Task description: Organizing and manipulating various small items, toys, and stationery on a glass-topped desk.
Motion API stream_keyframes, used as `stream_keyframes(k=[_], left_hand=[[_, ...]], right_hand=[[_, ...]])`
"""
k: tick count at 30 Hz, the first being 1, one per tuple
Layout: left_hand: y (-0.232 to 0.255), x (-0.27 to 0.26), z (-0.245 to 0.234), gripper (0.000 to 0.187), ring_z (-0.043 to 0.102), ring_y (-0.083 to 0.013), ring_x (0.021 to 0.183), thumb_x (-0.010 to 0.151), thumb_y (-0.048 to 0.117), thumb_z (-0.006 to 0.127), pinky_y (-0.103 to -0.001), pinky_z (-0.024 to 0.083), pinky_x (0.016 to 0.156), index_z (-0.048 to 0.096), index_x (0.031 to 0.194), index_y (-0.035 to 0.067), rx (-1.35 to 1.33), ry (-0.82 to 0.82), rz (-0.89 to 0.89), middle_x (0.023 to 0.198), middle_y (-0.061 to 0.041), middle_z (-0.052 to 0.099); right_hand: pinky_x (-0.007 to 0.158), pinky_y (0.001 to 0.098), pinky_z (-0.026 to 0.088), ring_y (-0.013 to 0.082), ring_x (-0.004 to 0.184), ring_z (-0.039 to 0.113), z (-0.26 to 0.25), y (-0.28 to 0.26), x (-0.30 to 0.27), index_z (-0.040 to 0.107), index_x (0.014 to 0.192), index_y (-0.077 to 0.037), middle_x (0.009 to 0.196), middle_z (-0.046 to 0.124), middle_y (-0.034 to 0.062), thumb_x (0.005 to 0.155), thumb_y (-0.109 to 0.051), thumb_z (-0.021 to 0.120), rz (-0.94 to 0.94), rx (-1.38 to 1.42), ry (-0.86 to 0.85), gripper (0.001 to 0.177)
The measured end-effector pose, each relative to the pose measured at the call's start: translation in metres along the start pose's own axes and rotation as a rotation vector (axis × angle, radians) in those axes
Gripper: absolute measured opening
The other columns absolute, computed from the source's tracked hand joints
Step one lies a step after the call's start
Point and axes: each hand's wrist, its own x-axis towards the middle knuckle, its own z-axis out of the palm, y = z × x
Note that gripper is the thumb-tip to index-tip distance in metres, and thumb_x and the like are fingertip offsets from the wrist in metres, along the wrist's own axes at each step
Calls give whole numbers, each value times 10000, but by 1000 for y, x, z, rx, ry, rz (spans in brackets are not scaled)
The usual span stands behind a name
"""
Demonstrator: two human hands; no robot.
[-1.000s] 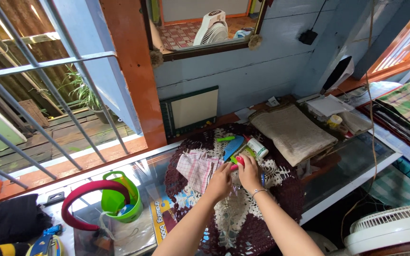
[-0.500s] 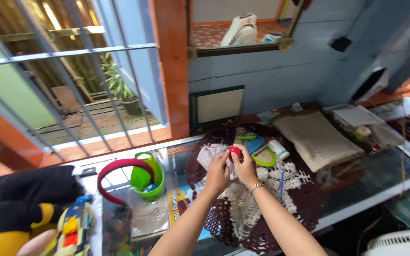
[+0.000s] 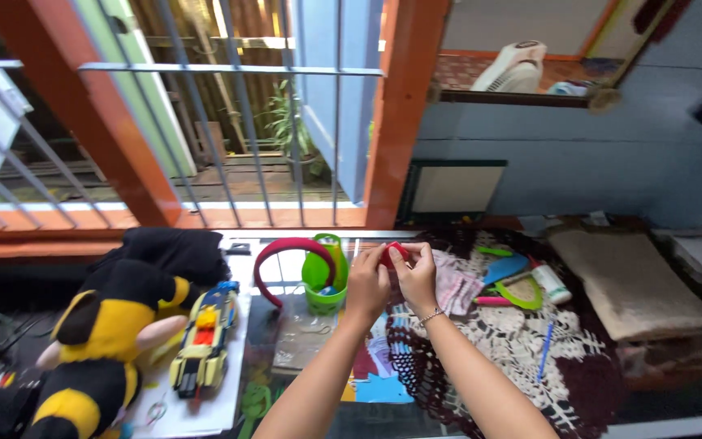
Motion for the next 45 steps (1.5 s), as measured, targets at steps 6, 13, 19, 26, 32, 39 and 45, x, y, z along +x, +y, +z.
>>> stream_keyframes(k=[6, 13, 19, 26, 32, 39, 45], left_hand=[[-19, 0, -56, 321, 650, -378, 1031, 884, 9, 605, -462, 510, 935, 686, 1194, 29, 107, 128, 10, 1100, -178, 688], [-51, -12, -107, 104, 644, -363, 916, 835, 125, 746, -463, 520, 832, 775, 928, 87, 376, -42, -107, 905, -133, 737], [-56, -3, -117, 89, 650, -347, 884, 709, 195, 815, -441, 541, 802, 819, 772, 131, 497, -243, -129, 800, -112, 761], [-88, 10, -95, 72, 706, -338, 878, 764, 179, 773, -448, 568, 765, 798, 789, 116, 741, -462, -123, 815, -160, 729], [-92, 15, -89, 113, 717, -319, 897, 845, 171, 695, -456, 560, 755, 774, 781, 123, 821, -498, -22, 830, -129, 752], [-98, 21, -85, 74, 725, -305, 936, 823, 153, 712, -453, 557, 768, 775, 859, 141, 909, -639, -5, 892, -110, 762], [-85, 26, -94, 77, 713, -312, 994, 825, 166, 716, -450, 552, 770, 778, 849, 127, 958, -649, 28, 899, -120, 761]], right_hand=[[853, 283, 583, 142, 946, 684, 52, -8, -12, 539, 1103, -8, 1049, 701, 117, 941, -176, 762, -22, 55, -80, 322], [840, 290, 593, 161, 965, 722, 75, -13, -26, 581, 1085, -19, 1047, 728, 112, 920, -180, 768, -112, -190, -179, 297], [793, 317, 601, 185, 902, 765, 81, -29, -33, 642, 1098, -53, 994, 767, 97, 886, -204, 779, -126, -375, -311, 294], [811, 336, 597, 216, 910, 758, 80, -44, -36, 687, 1013, -28, 1016, 758, 105, 905, -156, 749, -249, -428, -427, 180], [848, 356, 580, 253, 967, 738, 77, -52, -34, 736, 926, -18, 1048, 748, 111, 871, -118, 750, -288, -485, -488, 115], [862, 357, 566, 270, 985, 729, 76, -47, -34, 772, 930, -13, 1077, 735, 113, 875, -145, 745, -267, -564, -536, 145], [901, 389, 525, 261, 1002, 712, 77, -40, -34, 770, 957, -46, 1068, 744, 87, 921, -181, 687, -297, -626, -601, 163]])
